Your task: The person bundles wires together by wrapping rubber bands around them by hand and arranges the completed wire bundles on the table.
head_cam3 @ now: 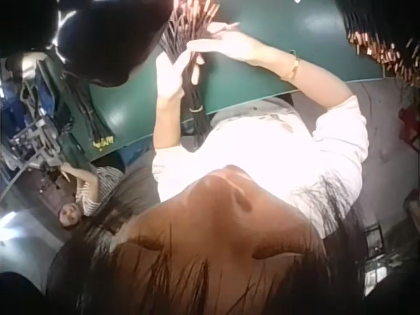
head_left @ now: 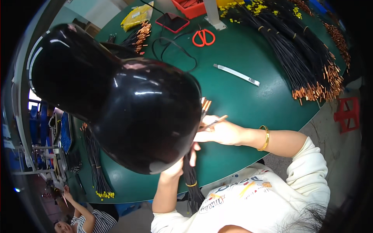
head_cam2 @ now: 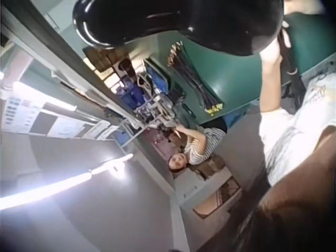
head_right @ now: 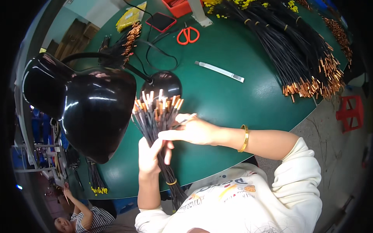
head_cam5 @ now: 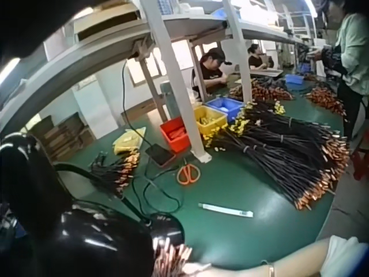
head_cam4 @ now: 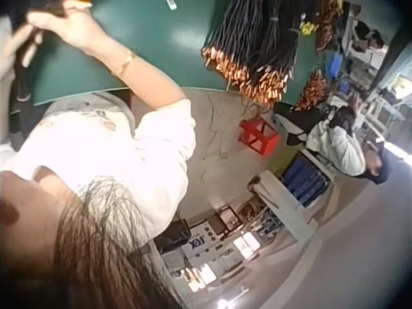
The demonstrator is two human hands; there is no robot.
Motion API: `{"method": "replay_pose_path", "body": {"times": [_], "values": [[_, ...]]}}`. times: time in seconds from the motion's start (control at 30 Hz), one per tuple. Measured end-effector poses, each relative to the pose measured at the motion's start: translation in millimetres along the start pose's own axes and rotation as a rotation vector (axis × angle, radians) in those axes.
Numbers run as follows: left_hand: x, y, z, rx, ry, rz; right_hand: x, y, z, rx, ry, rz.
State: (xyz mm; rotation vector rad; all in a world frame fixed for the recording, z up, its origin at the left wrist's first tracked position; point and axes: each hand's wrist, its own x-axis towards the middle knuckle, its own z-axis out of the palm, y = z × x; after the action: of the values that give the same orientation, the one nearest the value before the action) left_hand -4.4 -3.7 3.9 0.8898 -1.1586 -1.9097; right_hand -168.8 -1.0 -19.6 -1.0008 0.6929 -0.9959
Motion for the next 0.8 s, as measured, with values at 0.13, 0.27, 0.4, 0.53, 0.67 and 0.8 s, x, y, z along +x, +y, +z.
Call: {"method": "replay_pose_path", "body": {"times": [0.13,0.27,0.4,0.53,0.67,0.8], "values": [[-2,-3,7,-0.045,-0.003,-0.074,-3,-3,0,0.127,0.003,0.084],[-2,-5,2,-0.167,-0.027,-0.107,-3,-3,-1,0.187,0.004,0.004],[-7,-7,1,-0.052,0.102,-0.067,-6,-7,-3,0.048,0.073,-0.197],[-4,-14,-4,-0.091,0.138,-0.014,-7,-6,-7,0.031,0.025,-0.351],[-12,-9,-8,-0.014,0.162,0.057,-2,-3,-2,-0.035,-0.012,-0.527],[-8,-11,-6,-0.024,0.146,0.073,-4,-2,-6,-0.123,0.000,-0.524]]}}
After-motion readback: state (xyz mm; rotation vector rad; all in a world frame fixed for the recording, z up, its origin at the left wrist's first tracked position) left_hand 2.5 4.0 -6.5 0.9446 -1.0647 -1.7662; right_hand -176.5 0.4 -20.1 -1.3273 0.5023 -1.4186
